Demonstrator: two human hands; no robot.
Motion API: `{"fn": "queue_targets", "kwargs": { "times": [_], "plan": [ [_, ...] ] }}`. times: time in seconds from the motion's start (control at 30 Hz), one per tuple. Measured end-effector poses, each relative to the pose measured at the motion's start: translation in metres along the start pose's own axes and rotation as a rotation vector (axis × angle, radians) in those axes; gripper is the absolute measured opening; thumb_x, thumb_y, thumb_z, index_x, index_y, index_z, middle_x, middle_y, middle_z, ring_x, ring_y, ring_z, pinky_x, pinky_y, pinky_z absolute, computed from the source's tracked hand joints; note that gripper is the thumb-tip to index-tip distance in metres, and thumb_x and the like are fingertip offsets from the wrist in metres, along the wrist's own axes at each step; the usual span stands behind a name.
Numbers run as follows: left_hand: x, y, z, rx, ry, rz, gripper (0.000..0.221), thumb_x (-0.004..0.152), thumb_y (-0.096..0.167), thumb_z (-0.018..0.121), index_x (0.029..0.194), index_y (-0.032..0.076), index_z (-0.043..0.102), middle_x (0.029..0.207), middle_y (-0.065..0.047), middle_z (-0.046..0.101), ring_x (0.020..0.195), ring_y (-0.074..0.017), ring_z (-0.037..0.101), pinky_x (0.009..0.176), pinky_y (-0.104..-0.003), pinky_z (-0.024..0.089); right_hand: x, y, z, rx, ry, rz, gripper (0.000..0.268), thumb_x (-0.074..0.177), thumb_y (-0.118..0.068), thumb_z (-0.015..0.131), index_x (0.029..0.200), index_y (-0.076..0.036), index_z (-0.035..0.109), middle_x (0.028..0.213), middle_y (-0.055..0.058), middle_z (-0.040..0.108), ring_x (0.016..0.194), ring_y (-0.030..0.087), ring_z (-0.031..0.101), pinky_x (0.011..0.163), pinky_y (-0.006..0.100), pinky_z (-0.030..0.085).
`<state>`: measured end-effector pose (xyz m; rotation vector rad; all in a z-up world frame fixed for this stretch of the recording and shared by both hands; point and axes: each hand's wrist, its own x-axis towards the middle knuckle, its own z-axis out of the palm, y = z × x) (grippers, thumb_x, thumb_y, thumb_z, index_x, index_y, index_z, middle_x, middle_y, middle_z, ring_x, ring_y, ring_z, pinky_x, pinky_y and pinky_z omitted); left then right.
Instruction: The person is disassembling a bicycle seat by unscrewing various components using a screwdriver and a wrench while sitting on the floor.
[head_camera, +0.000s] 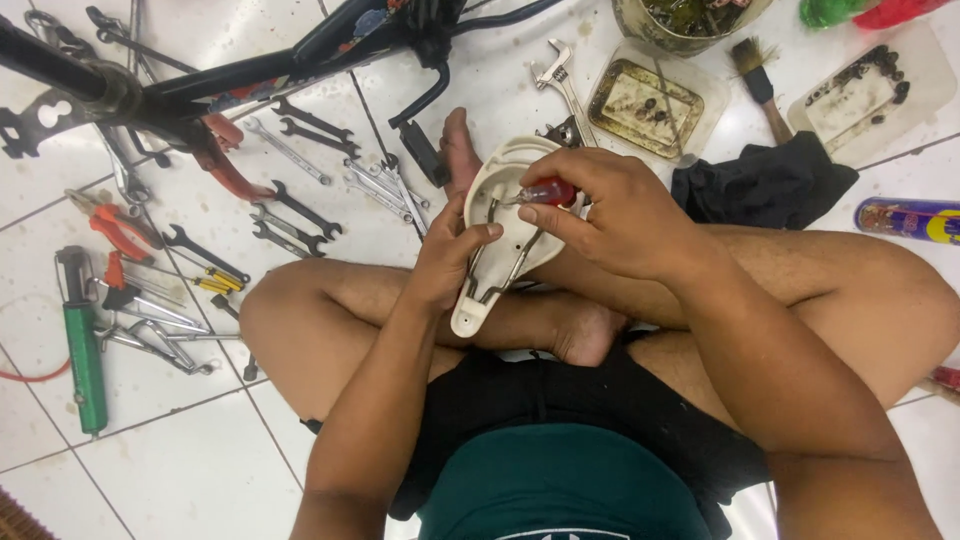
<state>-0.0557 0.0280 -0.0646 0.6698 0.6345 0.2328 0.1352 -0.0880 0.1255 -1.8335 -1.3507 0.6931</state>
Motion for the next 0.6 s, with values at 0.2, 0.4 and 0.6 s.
{"fn": "queue_targets", "kwargs": {
  "times": [0.2, 0.4, 0.6],
  "plan": [
    [-0.016, 0.048, 0.051, 0.528, -0.232, 0.503, 0.096, 0.076, 0.032, 0.075, 0.163, 0.017, 0.035, 0.178, -0.004, -0.009, 0.167, -0.0306, -0.019, 0.137, -0.057, -0.007, 0.003, 0.007, 0.016, -0.300, -0.041, -0.068, 0.027, 0.097, -0.024, 0.072, 0.117, -0.008, 0.062, 0.096, 0.008, 0.072, 0.082, 0.028, 0.068, 0.070, 0.040, 0.052],
    [-0.011, 0.020, 0.027, 0.169, -0.064, 0.058, 0.070, 0.071, -0.003, 0.081, 0.136, 0.009, 0.058, 0.103, -0.009, 0.071, 0.090, -0.0192, 0.068, 0.075, -0.035, 0.060, 0.008, 0.015, 0.025, -0.240, -0.072, -0.098, 0.026, 0.100, -0.019, 0.069, 0.123, -0.006, 0.065, 0.086, 0.019, 0.068, 0.082, 0.041, 0.070, 0.070, 0.051, 0.053],
    [-0.008, 0.014, 0.022, 0.192, -0.077, 0.065, 0.072, 0.069, -0.002, 0.082, 0.136, 0.010, 0.059, 0.100, -0.008, 0.072, 0.088, -0.0159, 0.067, 0.070, -0.033, 0.058, 0.010, 0.015, 0.027, -0.297, -0.110, -0.076, 0.026, 0.100, -0.019, 0.068, 0.122, -0.006, 0.066, 0.089, 0.019, 0.070, 0.086, 0.042, 0.070, 0.073, 0.053, 0.052]
  ]
}}
